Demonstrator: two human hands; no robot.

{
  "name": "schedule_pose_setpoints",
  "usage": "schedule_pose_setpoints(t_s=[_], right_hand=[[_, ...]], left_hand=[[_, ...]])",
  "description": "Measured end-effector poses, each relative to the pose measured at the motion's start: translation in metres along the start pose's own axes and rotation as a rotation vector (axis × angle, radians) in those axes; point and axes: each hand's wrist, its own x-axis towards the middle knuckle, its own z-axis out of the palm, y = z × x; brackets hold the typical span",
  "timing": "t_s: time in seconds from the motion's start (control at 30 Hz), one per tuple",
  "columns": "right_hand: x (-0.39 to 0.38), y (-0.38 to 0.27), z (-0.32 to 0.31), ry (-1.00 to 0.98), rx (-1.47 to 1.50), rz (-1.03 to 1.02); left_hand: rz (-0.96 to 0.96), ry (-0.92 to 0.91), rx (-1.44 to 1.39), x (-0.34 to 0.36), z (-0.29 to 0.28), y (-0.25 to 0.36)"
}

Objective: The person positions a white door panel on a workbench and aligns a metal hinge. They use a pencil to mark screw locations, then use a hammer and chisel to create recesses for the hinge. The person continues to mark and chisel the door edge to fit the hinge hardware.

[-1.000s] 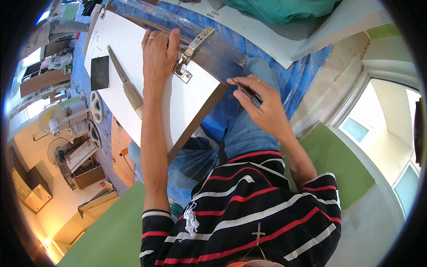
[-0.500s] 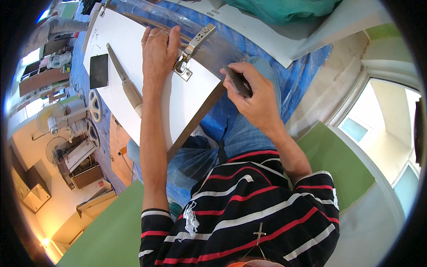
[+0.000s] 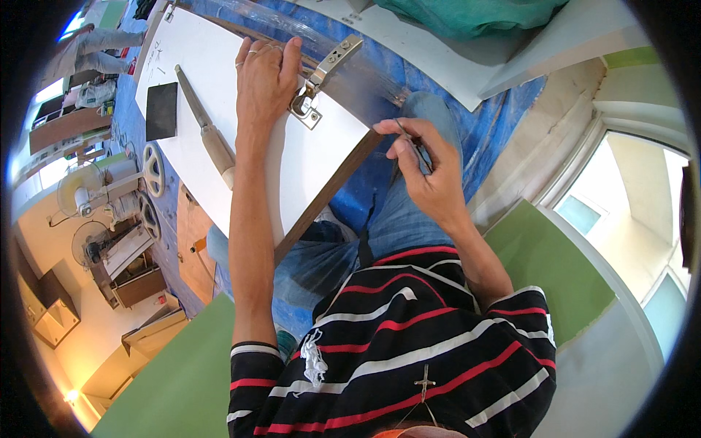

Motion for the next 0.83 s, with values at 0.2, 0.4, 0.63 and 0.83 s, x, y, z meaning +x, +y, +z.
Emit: schedule_pose_setpoints(t_s=[0.2, 0.4, 0.63, 0.83], right_hand=[[-0.005, -0.004, -0.016, 0.010, -0.167, 0.005], [-0.003, 0.007, -0.026, -0.175, -0.624, -0.134], [0.000, 0.009, -0.032, -0.201, -0.814, -0.229], [0.002, 0.005, -0.036, -0.240, -0.883, -0.261]], left_hand=[[-0.021, -0.007, 0.004, 0.000, 0.000, 0.000], [-0.010, -0.010, 0.018, -0.001, 0.000, -0.001], [0.020, 0.029, 0.007, -0.001, 0.001, -0.001], [-0.005, 0.011, 0.014, -0.002, 0.001, -0.002]])
